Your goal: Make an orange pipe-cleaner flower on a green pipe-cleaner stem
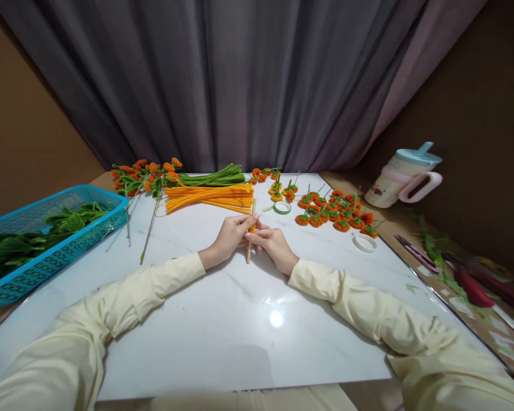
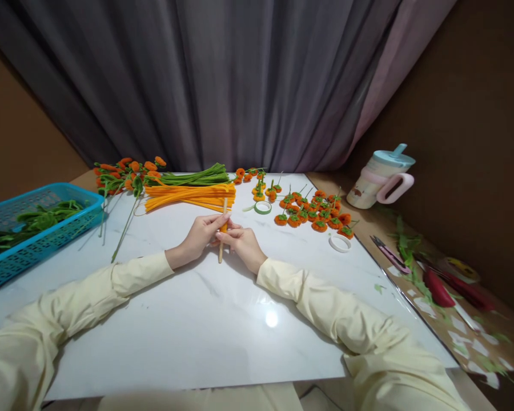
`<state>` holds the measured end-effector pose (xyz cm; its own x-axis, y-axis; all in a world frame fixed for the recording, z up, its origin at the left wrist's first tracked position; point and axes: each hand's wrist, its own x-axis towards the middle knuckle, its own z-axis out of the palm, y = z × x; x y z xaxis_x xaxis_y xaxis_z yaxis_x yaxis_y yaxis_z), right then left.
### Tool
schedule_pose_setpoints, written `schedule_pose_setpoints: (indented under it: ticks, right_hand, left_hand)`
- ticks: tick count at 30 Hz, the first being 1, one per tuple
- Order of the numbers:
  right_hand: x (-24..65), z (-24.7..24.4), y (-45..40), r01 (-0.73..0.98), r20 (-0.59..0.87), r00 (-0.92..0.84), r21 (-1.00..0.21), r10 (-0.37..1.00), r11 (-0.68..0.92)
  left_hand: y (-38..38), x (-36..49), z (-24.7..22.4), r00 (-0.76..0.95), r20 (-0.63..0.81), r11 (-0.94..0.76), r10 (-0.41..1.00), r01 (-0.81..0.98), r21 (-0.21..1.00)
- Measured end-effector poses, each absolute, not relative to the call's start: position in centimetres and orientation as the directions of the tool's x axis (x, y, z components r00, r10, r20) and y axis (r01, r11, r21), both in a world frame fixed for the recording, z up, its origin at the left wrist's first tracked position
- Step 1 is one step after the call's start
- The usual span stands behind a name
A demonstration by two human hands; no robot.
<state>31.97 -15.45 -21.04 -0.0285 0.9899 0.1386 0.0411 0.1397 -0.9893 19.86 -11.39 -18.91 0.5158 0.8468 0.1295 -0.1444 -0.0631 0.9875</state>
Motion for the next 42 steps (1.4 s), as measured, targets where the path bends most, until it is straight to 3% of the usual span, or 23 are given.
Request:
schedule_pose_setpoints:
  ticks: [9, 24, 42]
  right_hand:
    - [31.9, -20.5, -15.5, 0.031, 0.019, -0.055, -0.999, 0.998, 0.021]
    - [31.8, -20.4, -15.4, 0.007, -0.008, -0.044, -1.000, 0.999, -0.008]
    - [31.8, -20.9, -15.1, -0.108, -0.063, -0.014, -0.992, 0.998, -0.064]
  left_hand:
    - [-10.5, 19.8, -20.3, 0.583, 0.040, 0.105, 0.811, -0.213, 0.971]
    - [-10.1, 19.8, -20.7, 0.613, 0.050, 0.117, 0.788, -0.230, 0.966]
    - [-9.7, 19.8, -20.8, 0.511, 0.034, 0.122, 0.859, -0.268, 0.956]
